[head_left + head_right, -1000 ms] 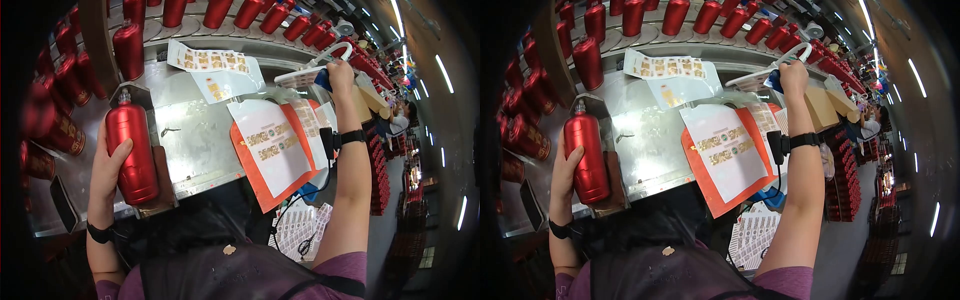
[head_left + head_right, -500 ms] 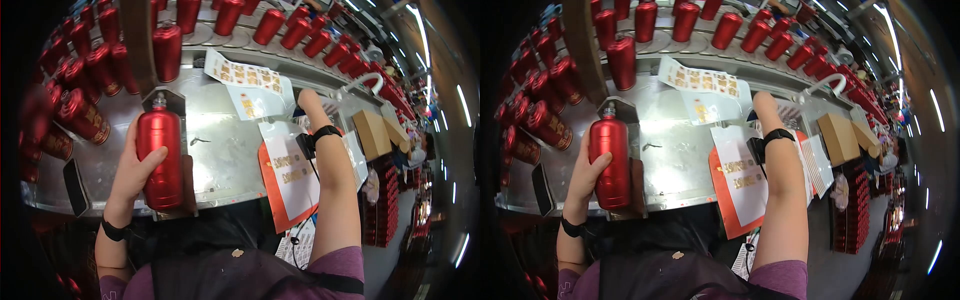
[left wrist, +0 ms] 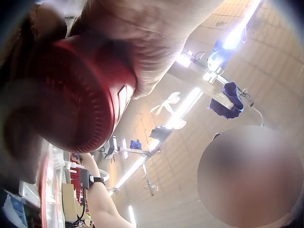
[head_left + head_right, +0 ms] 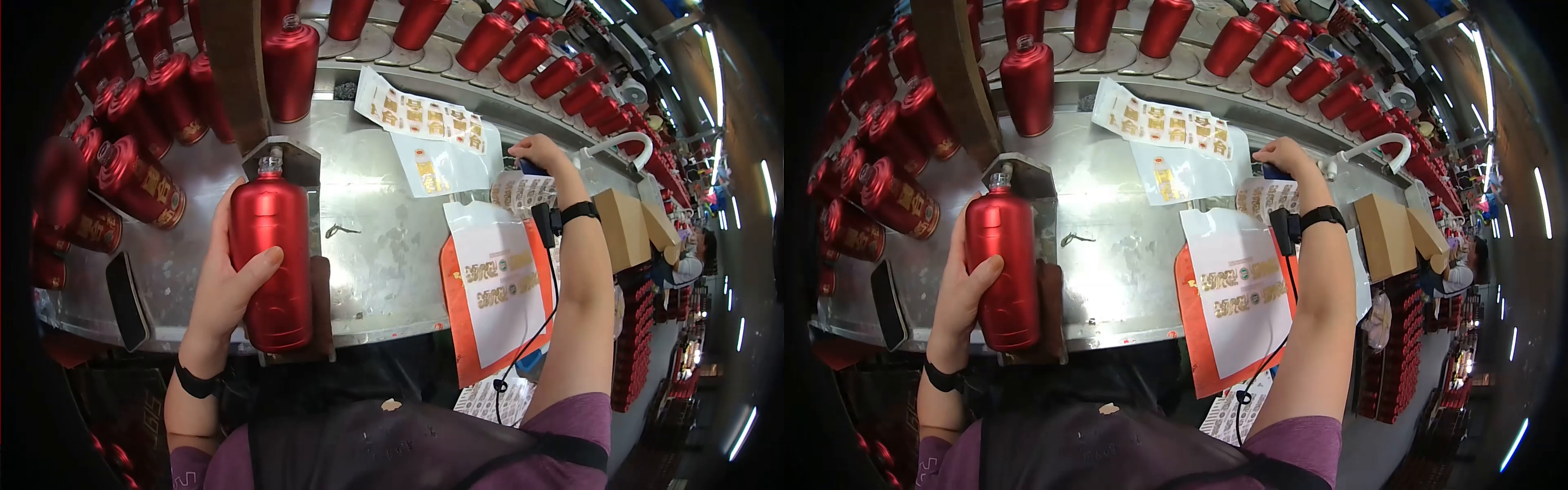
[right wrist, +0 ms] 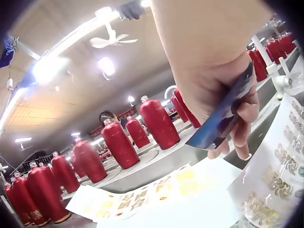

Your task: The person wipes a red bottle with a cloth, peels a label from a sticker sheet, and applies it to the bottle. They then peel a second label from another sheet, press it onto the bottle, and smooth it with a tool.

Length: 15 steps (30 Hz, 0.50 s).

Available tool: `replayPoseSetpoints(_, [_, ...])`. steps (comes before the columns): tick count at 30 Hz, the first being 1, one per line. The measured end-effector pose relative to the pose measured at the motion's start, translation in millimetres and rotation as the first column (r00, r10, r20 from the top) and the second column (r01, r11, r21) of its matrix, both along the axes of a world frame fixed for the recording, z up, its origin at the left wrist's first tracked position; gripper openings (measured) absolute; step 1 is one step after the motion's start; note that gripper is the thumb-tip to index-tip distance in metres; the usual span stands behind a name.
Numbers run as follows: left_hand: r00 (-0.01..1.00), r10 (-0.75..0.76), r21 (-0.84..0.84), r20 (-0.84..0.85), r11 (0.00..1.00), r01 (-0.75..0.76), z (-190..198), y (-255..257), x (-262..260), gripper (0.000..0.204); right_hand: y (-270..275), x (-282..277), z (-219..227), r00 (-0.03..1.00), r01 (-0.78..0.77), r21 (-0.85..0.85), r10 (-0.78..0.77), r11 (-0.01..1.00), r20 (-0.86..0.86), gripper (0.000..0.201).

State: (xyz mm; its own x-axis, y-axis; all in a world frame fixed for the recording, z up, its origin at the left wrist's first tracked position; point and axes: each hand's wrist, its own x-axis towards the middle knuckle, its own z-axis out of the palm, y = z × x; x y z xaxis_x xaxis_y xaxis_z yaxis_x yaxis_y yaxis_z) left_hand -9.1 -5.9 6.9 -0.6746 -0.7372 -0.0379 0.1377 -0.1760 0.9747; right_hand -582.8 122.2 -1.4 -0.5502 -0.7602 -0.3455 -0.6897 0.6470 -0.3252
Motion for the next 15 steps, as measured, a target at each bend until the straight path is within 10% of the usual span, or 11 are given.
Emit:
replayPoseSetpoints(12, [0.998,0.052,0.021,0.024,0.998,-0.053,0,4,6,0.082,-74,45,-21,0.984,-0.05,-0.134,0.026,0.99,-0.177,0.04])
replayPoseSetpoints(15, [0.997,0.071,0.019,0.034,0.997,-0.072,-2,3,5,0.081,-57,124,-6,0.964,-0.261,-0.227,0.268,0.938,-0.003,0.03])
